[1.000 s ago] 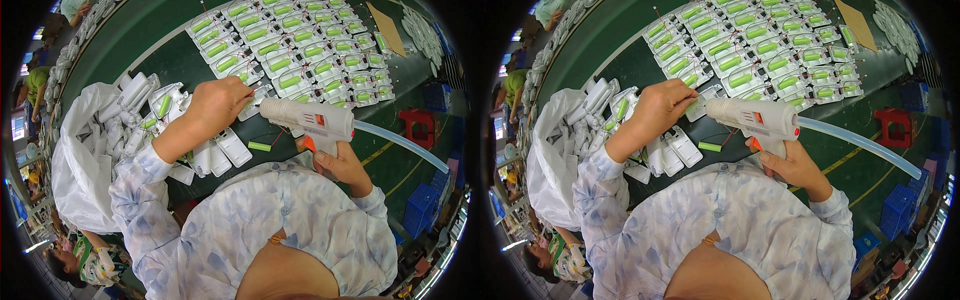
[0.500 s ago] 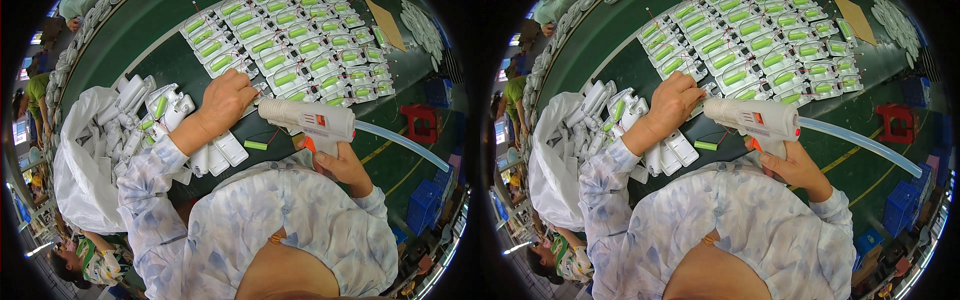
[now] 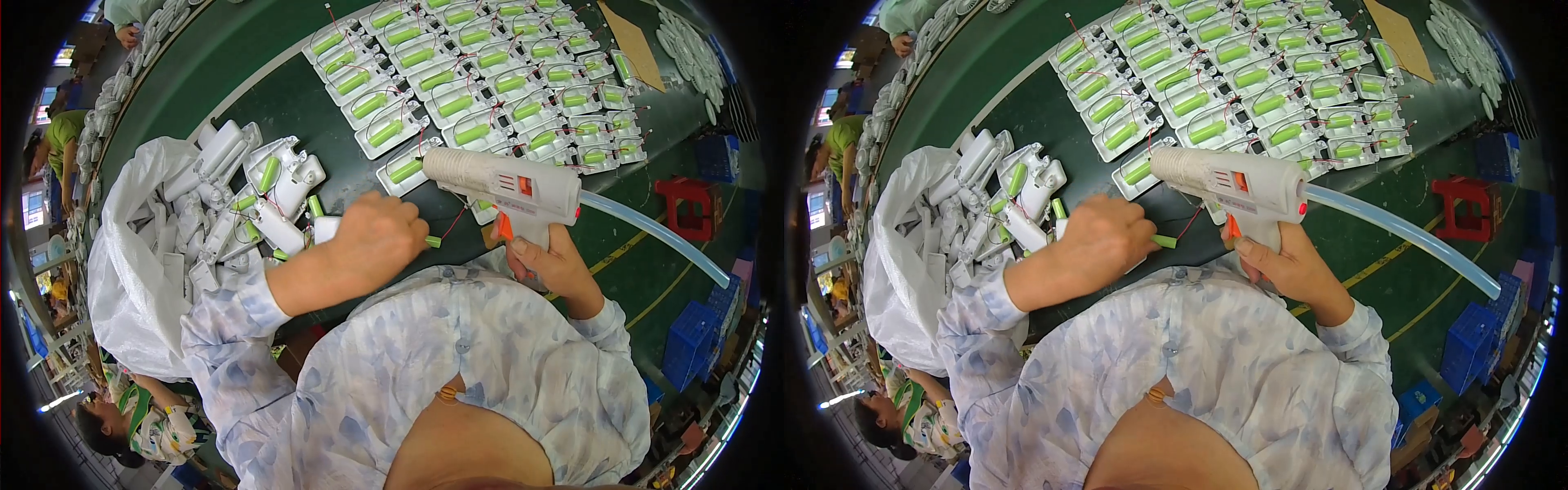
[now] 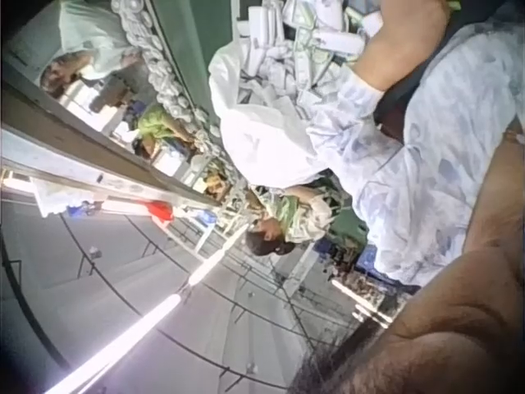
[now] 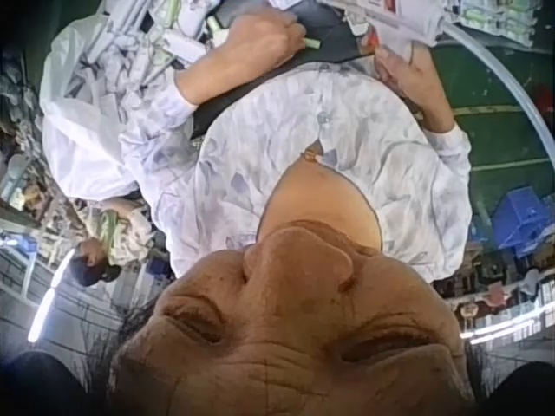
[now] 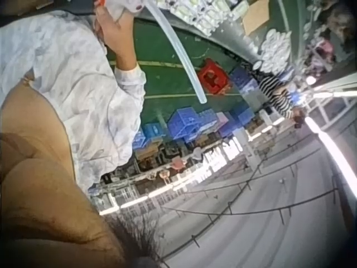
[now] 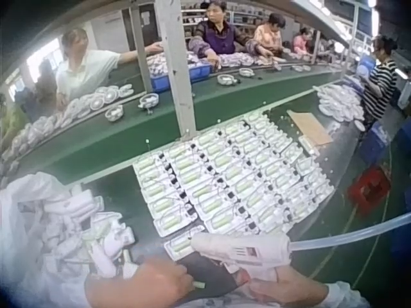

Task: The person assembles battery packs by placing batteries into plastic housings and securing them with a hot glue gun.

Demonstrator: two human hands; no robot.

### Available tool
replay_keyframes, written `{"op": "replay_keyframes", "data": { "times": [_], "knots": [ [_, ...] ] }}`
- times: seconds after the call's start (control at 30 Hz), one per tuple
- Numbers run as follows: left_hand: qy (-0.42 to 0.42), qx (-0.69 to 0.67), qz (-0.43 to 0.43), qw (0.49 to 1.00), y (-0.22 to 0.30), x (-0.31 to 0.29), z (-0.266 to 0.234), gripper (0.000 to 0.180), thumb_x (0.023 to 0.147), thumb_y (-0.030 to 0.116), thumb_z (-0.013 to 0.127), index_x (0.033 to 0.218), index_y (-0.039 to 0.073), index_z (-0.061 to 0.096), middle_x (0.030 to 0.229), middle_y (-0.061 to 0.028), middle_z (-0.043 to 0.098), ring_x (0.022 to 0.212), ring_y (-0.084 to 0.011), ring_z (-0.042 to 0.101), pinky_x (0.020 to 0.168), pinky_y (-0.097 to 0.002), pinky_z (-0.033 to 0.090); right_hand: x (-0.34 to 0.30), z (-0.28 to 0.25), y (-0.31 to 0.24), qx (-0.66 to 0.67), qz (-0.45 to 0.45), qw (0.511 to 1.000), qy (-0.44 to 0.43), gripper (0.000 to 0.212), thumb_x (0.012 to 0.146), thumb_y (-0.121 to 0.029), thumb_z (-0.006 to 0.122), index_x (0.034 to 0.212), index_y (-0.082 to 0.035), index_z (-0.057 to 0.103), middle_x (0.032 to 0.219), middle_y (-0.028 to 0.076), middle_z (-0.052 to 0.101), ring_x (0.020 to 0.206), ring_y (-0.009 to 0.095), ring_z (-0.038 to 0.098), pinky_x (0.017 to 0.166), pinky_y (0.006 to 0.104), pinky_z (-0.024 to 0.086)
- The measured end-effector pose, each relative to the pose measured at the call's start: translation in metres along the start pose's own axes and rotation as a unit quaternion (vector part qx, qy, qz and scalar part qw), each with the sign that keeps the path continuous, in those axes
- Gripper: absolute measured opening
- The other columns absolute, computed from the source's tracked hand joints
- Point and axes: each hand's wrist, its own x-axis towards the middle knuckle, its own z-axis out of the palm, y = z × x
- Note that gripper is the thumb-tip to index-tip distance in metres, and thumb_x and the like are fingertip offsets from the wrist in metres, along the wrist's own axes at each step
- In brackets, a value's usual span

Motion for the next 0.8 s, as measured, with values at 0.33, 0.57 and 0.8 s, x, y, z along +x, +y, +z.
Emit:
{"op": "replay_keyframes", "data": {
  "times": [0.33, 0.57, 0.8],
  "knots": [
    [-0.004, 0.063, 0.035, 0.997, -0.003, -0.001, 0.025, 0.020, 0.070, 0.024, 0.076, 0.070, 0.011, 0.061, 0.071, -0.0031, 0.055, 0.070, -0.0212, 0.059, 0.061, -0.0355, 0.043, -0.010, 0.006, -0.004, -0.012, 0.020, 1.000, 0.018, 0.032, 0.096, -0.025, 0.059, 0.114, 0.001, 0.053, 0.073, 0.003, 0.052, 0.057, 0.010, 0.050, 0.052, 0.0248, 0.038],
    [-0.009, 0.001, 0.046, 0.999, 0.001, -0.002, 0.003, 0.020, 0.069, 0.022, 0.076, 0.070, 0.010, 0.060, 0.072, -0.0042, 0.055, 0.072, -0.0233, 0.060, 0.063, -0.0371, 0.045, -0.009, -0.005, -0.007, -0.002, 0.002, 1.000, -0.022, 0.039, 0.096, -0.019, 0.059, 0.127, 0.003, 0.052, 0.100, 0.008, 0.063, 0.064, 0.010, 0.055, 0.057, 0.0247, 0.044],
    [-0.076, 0.074, -0.234, 0.967, -0.042, -0.015, -0.096, 0.018, 0.074, 0.021, 0.071, 0.077, 0.004, 0.067, 0.078, -0.0144, 0.067, 0.074, -0.0349, 0.066, 0.065, -0.0467, 0.052, -0.003, -0.012, 0.003, 0.048, -0.025, 0.998, -0.031, 0.040, 0.094, -0.020, 0.060, 0.124, 0.005, 0.054, 0.109, 0.011, 0.066, 0.063, 0.014, 0.057, 0.058, 0.0282, 0.047]
  ]
}}
